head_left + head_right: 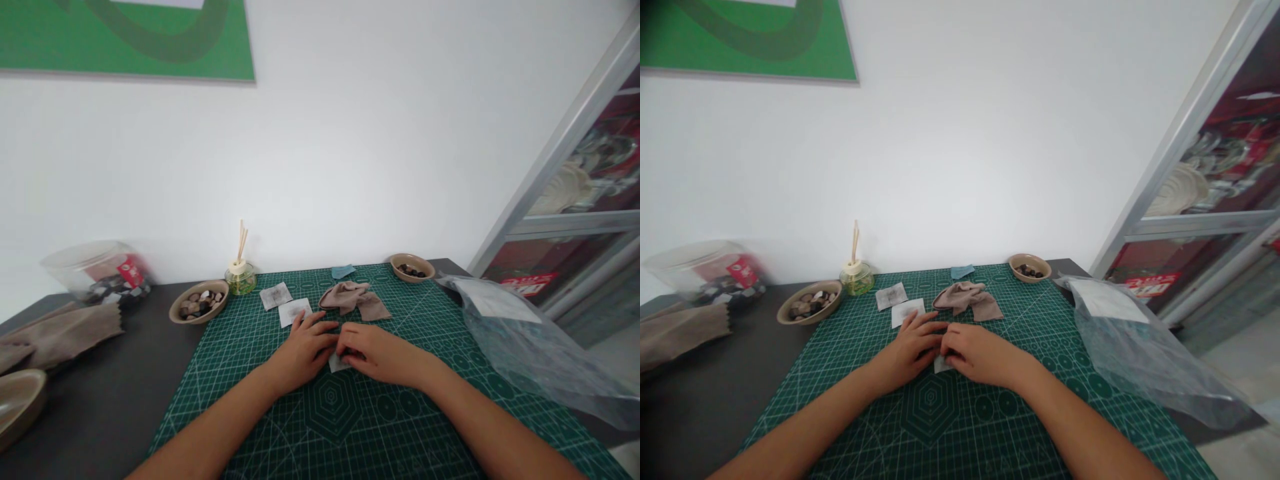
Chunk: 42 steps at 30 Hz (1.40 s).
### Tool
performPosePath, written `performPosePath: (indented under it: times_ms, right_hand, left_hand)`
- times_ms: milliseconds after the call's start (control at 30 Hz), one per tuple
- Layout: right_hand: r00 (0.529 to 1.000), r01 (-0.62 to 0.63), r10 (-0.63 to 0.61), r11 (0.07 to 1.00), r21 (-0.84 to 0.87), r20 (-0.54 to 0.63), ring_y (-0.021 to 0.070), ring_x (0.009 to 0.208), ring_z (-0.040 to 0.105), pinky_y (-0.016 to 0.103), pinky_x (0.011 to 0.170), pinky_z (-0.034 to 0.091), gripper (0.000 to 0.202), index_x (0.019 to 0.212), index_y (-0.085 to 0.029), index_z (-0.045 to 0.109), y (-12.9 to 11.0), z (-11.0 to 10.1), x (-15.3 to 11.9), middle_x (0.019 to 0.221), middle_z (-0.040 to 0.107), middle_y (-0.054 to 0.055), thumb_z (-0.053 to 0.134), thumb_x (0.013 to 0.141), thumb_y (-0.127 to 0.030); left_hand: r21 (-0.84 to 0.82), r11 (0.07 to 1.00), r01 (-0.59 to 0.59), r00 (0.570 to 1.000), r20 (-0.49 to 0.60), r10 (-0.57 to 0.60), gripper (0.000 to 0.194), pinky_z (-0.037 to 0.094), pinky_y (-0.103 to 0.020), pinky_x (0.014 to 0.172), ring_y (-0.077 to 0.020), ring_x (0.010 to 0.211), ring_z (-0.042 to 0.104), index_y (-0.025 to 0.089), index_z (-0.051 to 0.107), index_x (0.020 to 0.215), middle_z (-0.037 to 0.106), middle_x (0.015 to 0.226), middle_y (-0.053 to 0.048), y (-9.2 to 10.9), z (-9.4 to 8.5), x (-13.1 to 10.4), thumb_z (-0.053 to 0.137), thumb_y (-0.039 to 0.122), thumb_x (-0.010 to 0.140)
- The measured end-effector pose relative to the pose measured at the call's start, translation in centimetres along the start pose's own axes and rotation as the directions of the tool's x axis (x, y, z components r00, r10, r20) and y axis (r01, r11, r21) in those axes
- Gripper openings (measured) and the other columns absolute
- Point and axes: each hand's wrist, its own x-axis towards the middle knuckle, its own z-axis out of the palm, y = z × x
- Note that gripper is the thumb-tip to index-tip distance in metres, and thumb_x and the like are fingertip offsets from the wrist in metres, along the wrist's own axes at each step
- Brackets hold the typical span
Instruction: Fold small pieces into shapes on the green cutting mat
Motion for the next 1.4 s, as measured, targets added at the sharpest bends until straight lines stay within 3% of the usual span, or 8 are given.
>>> performPosePath:
  times_ms: [333,533,800,1000,1100,1300,1400]
  right_hand:
    - [1.0,-0.002,0.002,1.0,0.029,-0.022,0.0163,0.085,0.057,0.027,0.077,0.045,0.013,0.094,-0.017,0.061,-0.08,0.45,-0.01,0.097,0.058,0.005,0.052,0.085,-0.01]
    - [0.997,-0.054,0.051,0.997,-0.055,-0.06,0.0184,0.086,0.055,0.03,0.078,0.044,0.013,0.092,-0.015,0.061,0.43,0.22,-0.02,0.095,0.057,0.006,0.049,0.088,-0.014]
    - [1.0,-0.004,0.004,1.0,-0.005,0.006,0.0178,0.088,0.055,0.028,0.078,0.044,0.016,0.093,-0.015,0.06,-0.15,0.12,-0.12,0.098,0.056,0.006,0.055,0.079,-0.008]
    - [0.999,-0.032,0.032,0.999,-0.045,0.01,0.0168,0.082,0.055,0.027,0.073,0.043,0.016,0.088,-0.015,0.06,-0.04,-0.15,-0.23,0.091,0.056,0.005,0.055,0.076,-0.005]
    - [1.0,-0.004,0.004,1.0,0.011,0.023,0.0161,0.083,0.056,0.026,0.074,0.044,0.015,0.089,-0.015,0.06,-0.23,-0.06,-0.14,0.095,0.057,0.005,0.056,0.078,-0.007]
    - [0.996,-0.089,0.089,0.989,-0.119,0.002,0.0175,0.08,0.056,0.028,0.072,0.043,0.007,0.086,-0.015,0.061,0.0,-0.09,-0.17,0.089,0.058,0.005,0.058,0.079,-0.014]
    - [0.999,-0.046,0.048,0.994,-0.096,0.02,0.0168,0.08,0.056,0.027,0.072,0.043,0.006,0.085,-0.015,0.061,-0.12,-0.01,-0.11,0.089,0.059,0.004,0.059,0.079,-0.014]
  left_hand:
    - [0.006,1.0,-0.001,1.0,-0.001,0.001,0.027,0.013,-0.06,0.108,-0.0287,0.132,0.033,0.028,0.065,0.105,0.053,0.133,-0.001,-0.09,0.08,0.03,0.05,0.014,0.088]
    - [-0.001,1.0,-0.001,1.0,-0.004,0.001,0.031,0.014,-0.058,0.109,-0.0286,0.132,0.033,0.029,0.062,0.112,0.054,0.132,-0.001,-0.03,-0.02,-0.01,0.051,0.014,0.087]
    - [0.007,1.0,-0.01,1.0,-0.009,0.01,0.026,0.014,-0.058,0.109,-0.028,0.132,0.033,0.029,0.065,0.103,0.054,0.131,-0.001,0.0,0.06,0.05,0.05,0.014,0.088]
    - [0.002,1.0,0.002,1.0,0.004,-0.002,0.03,0.014,-0.059,0.108,-0.0285,0.131,0.033,0.03,0.063,0.111,0.054,0.132,-0.001,0.07,-0.11,0.06,0.05,0.015,0.088]
    - [0.009,1.0,0.0,1.0,0.007,-0.001,0.026,0.014,-0.06,0.108,-0.0288,0.132,0.033,0.029,0.065,0.104,0.053,0.133,0.0,0.09,-0.12,0.06,0.05,0.015,0.088]
    - [-0.003,1.0,0.009,1.0,0.01,-0.009,0.032,0.013,-0.059,0.109,-0.0283,0.132,0.033,0.029,0.061,0.114,0.054,0.132,-0.002,0.04,-0.09,0.03,0.051,0.015,0.088]
    - [-0.002,1.0,0.004,1.0,0.002,-0.004,0.028,0.013,-0.059,0.109,-0.028,0.132,0.033,0.03,0.064,0.109,0.053,0.133,-0.001,-0.02,-0.07,0.03,0.05,0.016,0.089]
